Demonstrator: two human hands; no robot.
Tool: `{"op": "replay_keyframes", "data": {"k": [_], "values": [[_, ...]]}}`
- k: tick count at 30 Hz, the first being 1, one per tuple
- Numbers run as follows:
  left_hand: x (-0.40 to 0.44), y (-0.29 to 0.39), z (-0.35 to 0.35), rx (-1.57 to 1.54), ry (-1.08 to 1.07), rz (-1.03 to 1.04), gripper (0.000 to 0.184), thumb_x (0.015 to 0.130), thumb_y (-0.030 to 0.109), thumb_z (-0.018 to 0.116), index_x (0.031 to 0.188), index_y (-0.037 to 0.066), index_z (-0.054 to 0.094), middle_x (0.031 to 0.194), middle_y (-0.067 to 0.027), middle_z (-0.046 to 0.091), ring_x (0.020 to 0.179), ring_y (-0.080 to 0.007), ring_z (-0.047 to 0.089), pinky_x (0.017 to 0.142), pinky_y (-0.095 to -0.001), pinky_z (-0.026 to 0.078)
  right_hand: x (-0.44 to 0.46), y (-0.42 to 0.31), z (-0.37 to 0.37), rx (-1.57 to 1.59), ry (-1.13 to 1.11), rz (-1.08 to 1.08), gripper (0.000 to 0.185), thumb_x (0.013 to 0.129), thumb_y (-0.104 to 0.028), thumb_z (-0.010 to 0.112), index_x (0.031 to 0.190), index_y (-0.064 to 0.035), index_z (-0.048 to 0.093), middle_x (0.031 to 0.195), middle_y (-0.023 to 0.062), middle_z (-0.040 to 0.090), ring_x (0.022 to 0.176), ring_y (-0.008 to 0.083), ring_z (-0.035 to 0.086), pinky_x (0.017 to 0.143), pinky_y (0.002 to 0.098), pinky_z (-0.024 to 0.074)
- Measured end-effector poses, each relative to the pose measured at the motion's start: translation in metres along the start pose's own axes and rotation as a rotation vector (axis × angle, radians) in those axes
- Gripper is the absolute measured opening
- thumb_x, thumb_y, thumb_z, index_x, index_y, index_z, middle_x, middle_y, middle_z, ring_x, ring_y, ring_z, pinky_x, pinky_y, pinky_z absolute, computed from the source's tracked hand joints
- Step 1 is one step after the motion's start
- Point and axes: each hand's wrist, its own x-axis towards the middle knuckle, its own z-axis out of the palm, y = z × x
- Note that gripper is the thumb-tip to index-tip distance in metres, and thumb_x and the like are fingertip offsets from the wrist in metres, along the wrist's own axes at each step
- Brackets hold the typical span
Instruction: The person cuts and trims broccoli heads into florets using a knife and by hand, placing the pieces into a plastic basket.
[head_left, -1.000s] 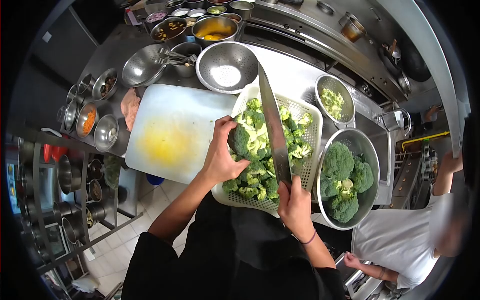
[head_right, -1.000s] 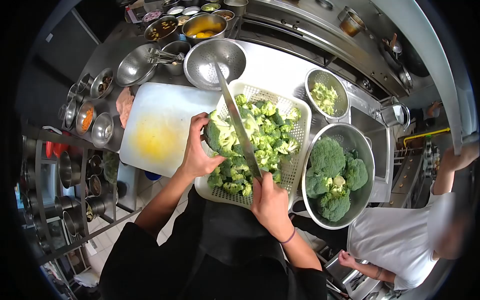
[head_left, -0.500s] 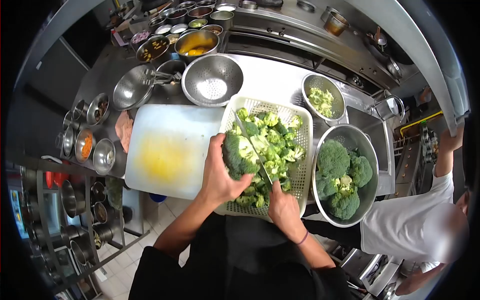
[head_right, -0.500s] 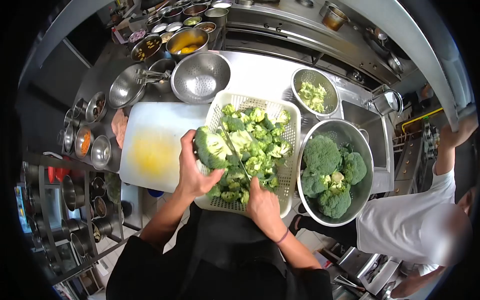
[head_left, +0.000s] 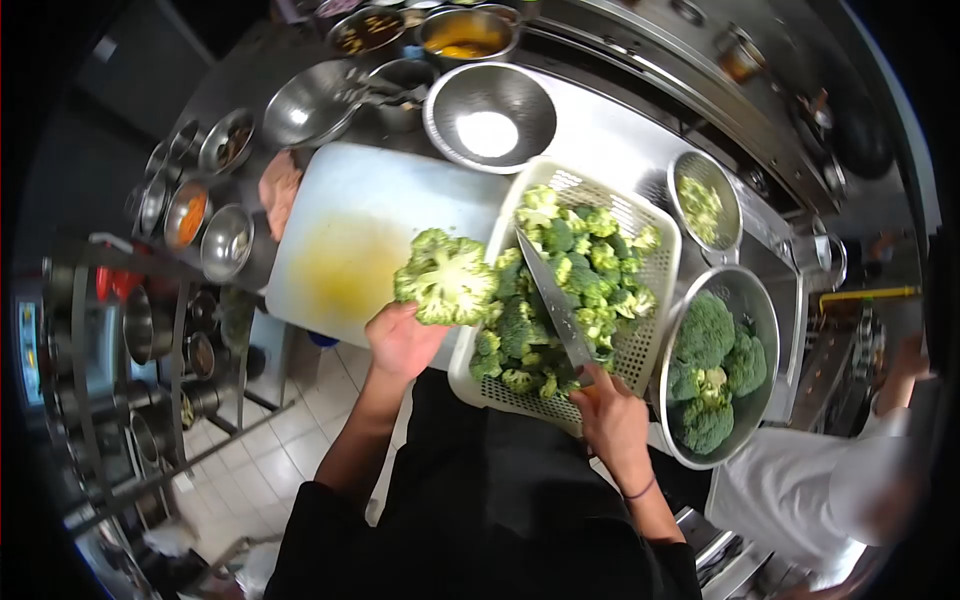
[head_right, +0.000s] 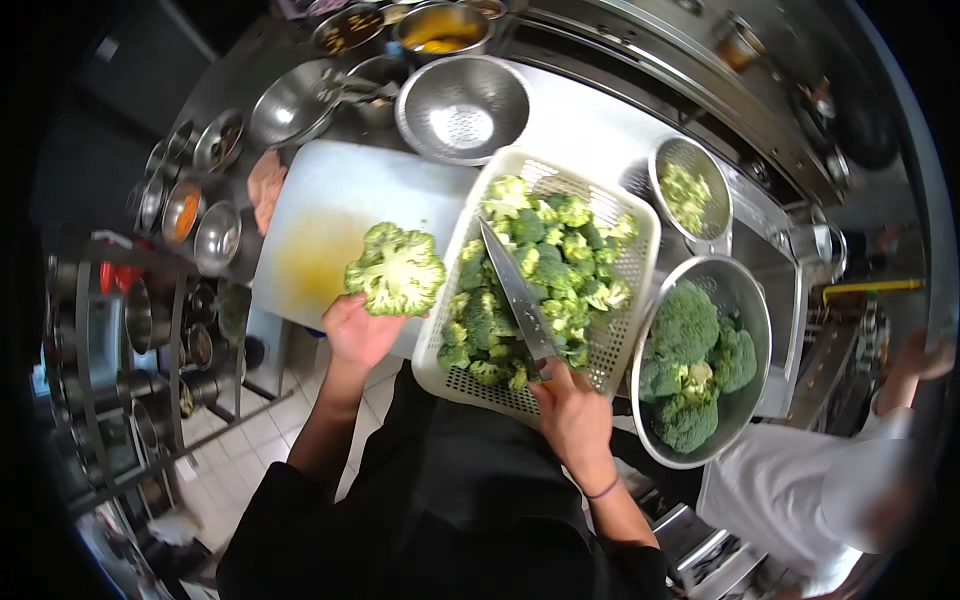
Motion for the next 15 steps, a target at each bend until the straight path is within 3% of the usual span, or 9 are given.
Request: {"op": "replay_keyframes", "data": {"k": [2, 4, 5, 9, 11, 13, 15], "values": [[-0.004, -0.001, -0.001, -0.089, -0.029, 0.025, 0.059, 0.083, 0.021, 0.053, 0.140, 0.005, 0.044, 0.140, -0.0138, 0.050, 0.128, -0.0324, 0.046, 0.102, -0.0555, 0.037, 0.010, 0.008, -0.015, -0.124, 0.065, -0.101, 0.034, 0.081, -0.017, 0.074, 0.111, -0.0071, 0.062, 0.081, 0.0151, 0.066, 0.069, 0.0348, 0.066, 0.058, 0.0431, 0.0521], [-0.005, -0.002, 0.008, 0.083, 0.045, -0.003, 0.060, 0.086, 0.029, 0.054, 0.141, 0.010, 0.041, 0.139, -0.0130, 0.049, 0.124, -0.0338, 0.049, 0.086, -0.0565, 0.047, 0.043, 0.005, -0.036, -0.134, 0.153, -0.127, 0.030, 0.081, -0.011, 0.072, 0.109, -0.0059, 0.064, 0.085, 0.0168, 0.067, 0.074, 0.0363, 0.066, 0.063, 0.0439, 0.0523], [-0.004, -0.004, 0.011, 0.069, 0.033, -0.010, 0.060, 0.086, 0.029, 0.054, 0.141, 0.010, 0.041, 0.139, -0.0130, 0.049, 0.124, -0.0338, 0.049, 0.086, -0.0565, 0.047, 0.067, -0.002, -0.046, -0.103, 0.155, -0.091, 0.027, 0.081, -0.007, 0.071, 0.108, -0.0050, 0.067, 0.088, 0.0190, 0.068, 0.078, 0.0381, 0.067, 0.069, 0.0447, 0.0525], [-0.011, -0.008, 0.017, 0.010, -0.076, -0.060, 0.064, 0.090, 0.032, 0.055, 0.145, 0.005, 0.034, 0.141, -0.0157, 0.047, 0.123, -0.0321, 0.050, 0.087, -0.0515, 0.048, 0.186, -0.001, -0.014, -0.060, 0.091, -0.402, 0.045, 0.078, 0.008, 0.058, 0.121, -0.0039, 0.058, 0.112, 0.0223, 0.061, 0.098, 0.0358, 0.063, 0.080, 0.0444, 0.0546], [-0.015, -0.010, 0.020, -0.008, -0.082, -0.078, 0.066, 0.091, 0.035, 0.057, 0.146, 0.006, 0.034, 0.142, -0.0159, 0.046, 0.122, -0.0328, 0.050, 0.085, -0.0523, 0.049, 0.241, 0.020, 0.030, -0.272, 0.182, -0.656, 0.056, 0.074, 0.014, 0.053, 0.126, -0.0062, 0.055, 0.125, 0.0214, 0.055, 0.109, 0.0347, 0.060, 0.088, 0.0425, 0.0557], [-0.024, -0.011, 0.019, 0.008, -0.085, -0.090, 0.069, 0.089, 0.036, 0.061, 0.146, 0.009, 0.034, 0.145, -0.0155, 0.043, 0.123, -0.0335, 0.048, 0.083, -0.0527, 0.047, 0.269, 0.022, 0.045, -0.312, -0.110, -0.597, 0.064, 0.071, 0.012, 0.057, 0.131, -0.0098, 0.053, 0.134, 0.0191, 0.049, 0.117, 0.0344, 0.057, 0.092, 0.0414, 0.0553], [-0.030, -0.015, 0.007, 0.164, -0.123, -0.068, 0.076, 0.080, 0.039, 0.067, 0.146, 0.016, 0.037, 0.147, -0.0080, 0.041, 0.125, -0.0304, 0.046, 0.078, -0.0500, 0.046, 0.271, 0.017, 0.036, -0.282, -0.139, -0.609, 0.066, 0.068, 0.006, 0.063, 0.130, -0.0111, 0.053, 0.135, 0.0186, 0.048, 0.115, 0.0343, 0.058, 0.089, 0.0415, 0.0559]]}}
